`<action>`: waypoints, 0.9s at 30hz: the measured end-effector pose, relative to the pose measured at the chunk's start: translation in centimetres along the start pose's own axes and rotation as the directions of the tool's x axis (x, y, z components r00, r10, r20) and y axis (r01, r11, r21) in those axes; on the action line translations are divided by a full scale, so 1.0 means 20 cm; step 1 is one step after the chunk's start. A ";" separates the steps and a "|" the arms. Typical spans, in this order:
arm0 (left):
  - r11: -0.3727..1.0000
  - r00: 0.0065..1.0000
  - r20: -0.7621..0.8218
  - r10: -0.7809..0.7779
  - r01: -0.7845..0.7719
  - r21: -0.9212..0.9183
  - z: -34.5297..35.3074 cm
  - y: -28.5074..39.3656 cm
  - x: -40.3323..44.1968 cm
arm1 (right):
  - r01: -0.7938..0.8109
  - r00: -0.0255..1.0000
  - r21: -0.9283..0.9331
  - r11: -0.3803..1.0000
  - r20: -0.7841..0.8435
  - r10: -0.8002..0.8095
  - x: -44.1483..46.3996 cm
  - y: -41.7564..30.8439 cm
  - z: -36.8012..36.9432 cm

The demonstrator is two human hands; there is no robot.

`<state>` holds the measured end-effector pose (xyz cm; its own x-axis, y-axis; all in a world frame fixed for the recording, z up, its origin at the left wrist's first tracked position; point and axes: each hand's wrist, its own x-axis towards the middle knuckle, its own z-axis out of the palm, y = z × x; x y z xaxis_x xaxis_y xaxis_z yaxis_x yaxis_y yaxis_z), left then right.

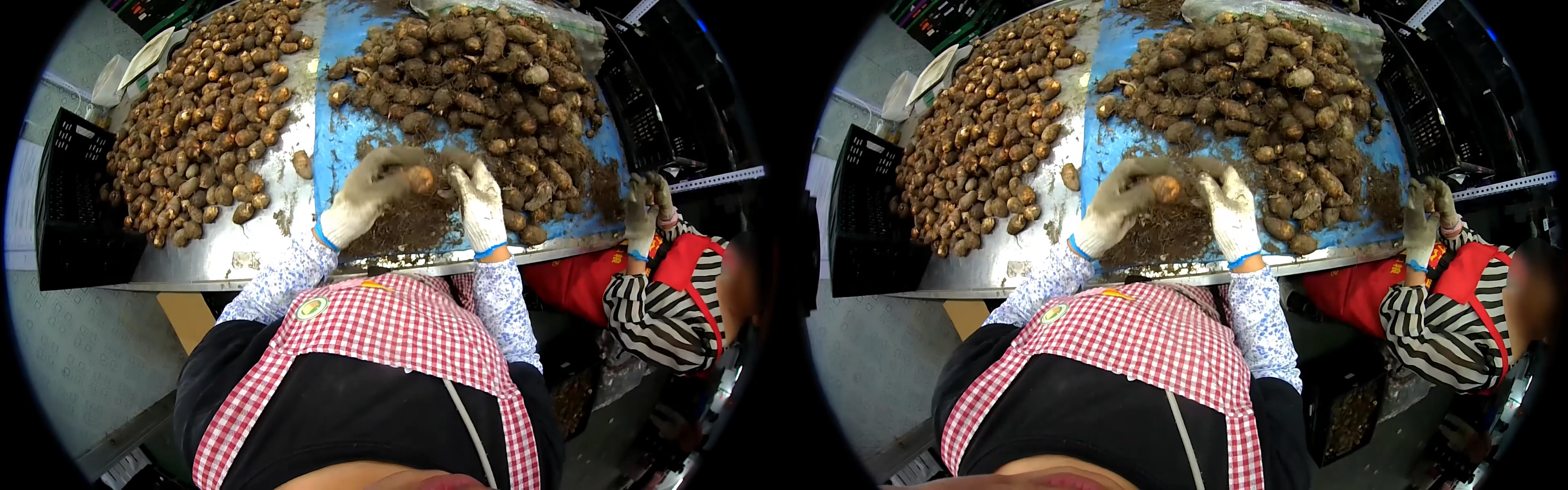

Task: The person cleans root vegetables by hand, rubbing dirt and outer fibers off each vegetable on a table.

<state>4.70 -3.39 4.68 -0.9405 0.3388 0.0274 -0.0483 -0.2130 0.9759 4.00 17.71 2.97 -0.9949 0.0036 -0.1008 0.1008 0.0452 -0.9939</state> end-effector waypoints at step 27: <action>0.769 0.994 -0.112 0.000 0.071 0.635 0.11 0.07 -0.02 | 0.170 0.981 0.104 0.980 0.072 -0.178 -0.12 -0.02 0.11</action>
<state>5.81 -1.81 6.47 -0.9722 0.2340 0.0034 0.1095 0.4418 0.8904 6.36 15.54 3.58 -0.9943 -0.0765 0.0749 -0.0704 -0.0591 -0.9958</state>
